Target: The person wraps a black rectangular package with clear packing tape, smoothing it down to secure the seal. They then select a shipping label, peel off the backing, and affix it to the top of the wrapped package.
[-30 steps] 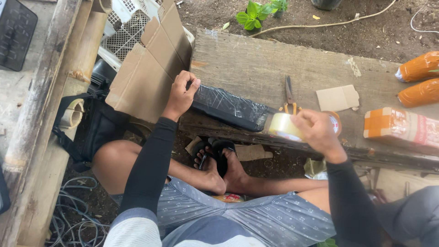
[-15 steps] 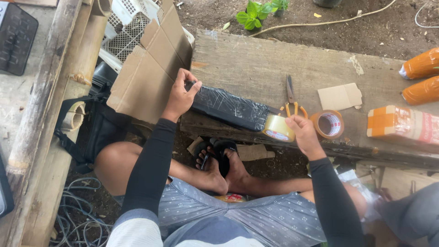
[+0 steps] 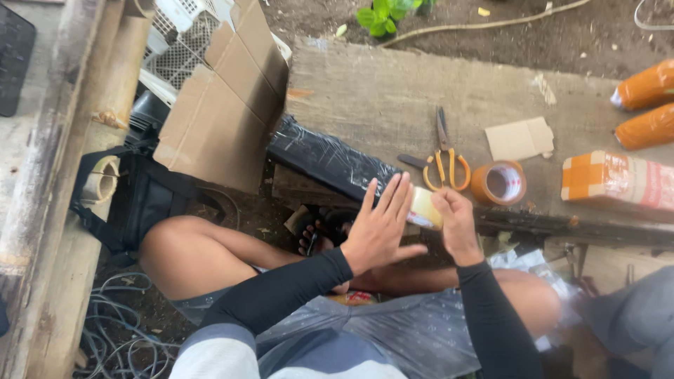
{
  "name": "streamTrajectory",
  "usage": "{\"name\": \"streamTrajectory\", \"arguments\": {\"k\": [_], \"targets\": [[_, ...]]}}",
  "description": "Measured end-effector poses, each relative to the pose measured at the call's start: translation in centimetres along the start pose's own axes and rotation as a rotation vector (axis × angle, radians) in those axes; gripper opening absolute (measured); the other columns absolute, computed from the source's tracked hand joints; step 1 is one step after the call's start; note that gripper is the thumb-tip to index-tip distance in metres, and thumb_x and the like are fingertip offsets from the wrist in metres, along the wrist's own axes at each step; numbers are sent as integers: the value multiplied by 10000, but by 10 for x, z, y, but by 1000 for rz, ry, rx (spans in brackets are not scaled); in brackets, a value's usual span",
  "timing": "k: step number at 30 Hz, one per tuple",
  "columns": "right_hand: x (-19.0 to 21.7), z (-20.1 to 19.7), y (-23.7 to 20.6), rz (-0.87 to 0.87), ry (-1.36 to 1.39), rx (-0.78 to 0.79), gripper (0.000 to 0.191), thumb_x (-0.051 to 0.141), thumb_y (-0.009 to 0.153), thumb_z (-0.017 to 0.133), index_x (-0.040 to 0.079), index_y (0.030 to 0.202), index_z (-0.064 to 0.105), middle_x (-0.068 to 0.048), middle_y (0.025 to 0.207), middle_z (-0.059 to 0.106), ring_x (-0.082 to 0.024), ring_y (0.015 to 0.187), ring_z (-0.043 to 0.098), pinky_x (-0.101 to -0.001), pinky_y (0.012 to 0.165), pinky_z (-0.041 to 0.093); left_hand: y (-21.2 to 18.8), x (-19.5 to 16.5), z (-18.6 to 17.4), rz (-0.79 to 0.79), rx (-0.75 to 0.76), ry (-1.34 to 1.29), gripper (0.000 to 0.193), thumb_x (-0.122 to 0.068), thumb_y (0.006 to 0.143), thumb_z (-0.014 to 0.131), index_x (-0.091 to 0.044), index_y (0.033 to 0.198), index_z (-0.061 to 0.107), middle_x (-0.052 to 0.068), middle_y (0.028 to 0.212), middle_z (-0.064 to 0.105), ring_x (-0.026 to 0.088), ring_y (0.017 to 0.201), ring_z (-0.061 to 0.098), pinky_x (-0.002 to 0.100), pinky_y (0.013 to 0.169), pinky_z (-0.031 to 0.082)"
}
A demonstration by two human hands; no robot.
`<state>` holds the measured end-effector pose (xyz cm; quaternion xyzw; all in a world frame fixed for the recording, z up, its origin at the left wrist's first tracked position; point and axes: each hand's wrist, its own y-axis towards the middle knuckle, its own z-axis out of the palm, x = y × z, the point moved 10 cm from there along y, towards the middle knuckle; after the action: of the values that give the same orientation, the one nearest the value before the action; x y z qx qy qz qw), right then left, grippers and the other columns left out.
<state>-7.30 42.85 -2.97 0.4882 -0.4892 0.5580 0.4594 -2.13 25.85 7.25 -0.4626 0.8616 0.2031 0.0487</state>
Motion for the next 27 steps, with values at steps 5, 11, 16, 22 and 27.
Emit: {"name": "streamTrajectory", "arguments": {"k": [5,11,16,22,27], "targets": [[30,-3,-3,218,-627,27,297,274,969,733,-18,962,685,-88,792,643,-85,742,544,-277,667,471,6,1,6,4,38,128,983,-686,934,548,54,1557,372,199,1668,296,295,1562,282,568,1252,198],[112,32,-13,-88,-876,334,590,169,724,825,-23,1221,573,-199,1102,675,-296,1036,651,-382,868,506,-34,-28,0,-14,2,-636,770,-439,1015,665,-82,1614,338,195,1612,358,348,1565,306,477,1331,274],[135,34,-23,-149,-889,369,614,131,772,761,-4,1334,553,-202,1243,656,-340,1161,655,-400,968,506,-45,-32,44,-283,-99,-1114,931,-288,1004,695,-12,1662,98,287,1694,153,437,1589,195,468,1282,207],[132,25,-5,-123,-821,587,596,169,766,769,14,1317,603,-186,1261,668,-321,1174,642,-383,974,493,-1,-23,88,-498,-438,-1394,762,-199,927,762,-57,1523,309,202,1572,303,332,1452,391,443,1216,361],[98,6,84,-40,-763,409,277,239,958,669,44,1152,694,-124,1057,745,-230,975,699,-346,862,542,5,-19,100,-572,-532,-1488,648,-155,954,745,-63,1463,355,157,1530,352,275,1392,450,414,1184,418]]}}
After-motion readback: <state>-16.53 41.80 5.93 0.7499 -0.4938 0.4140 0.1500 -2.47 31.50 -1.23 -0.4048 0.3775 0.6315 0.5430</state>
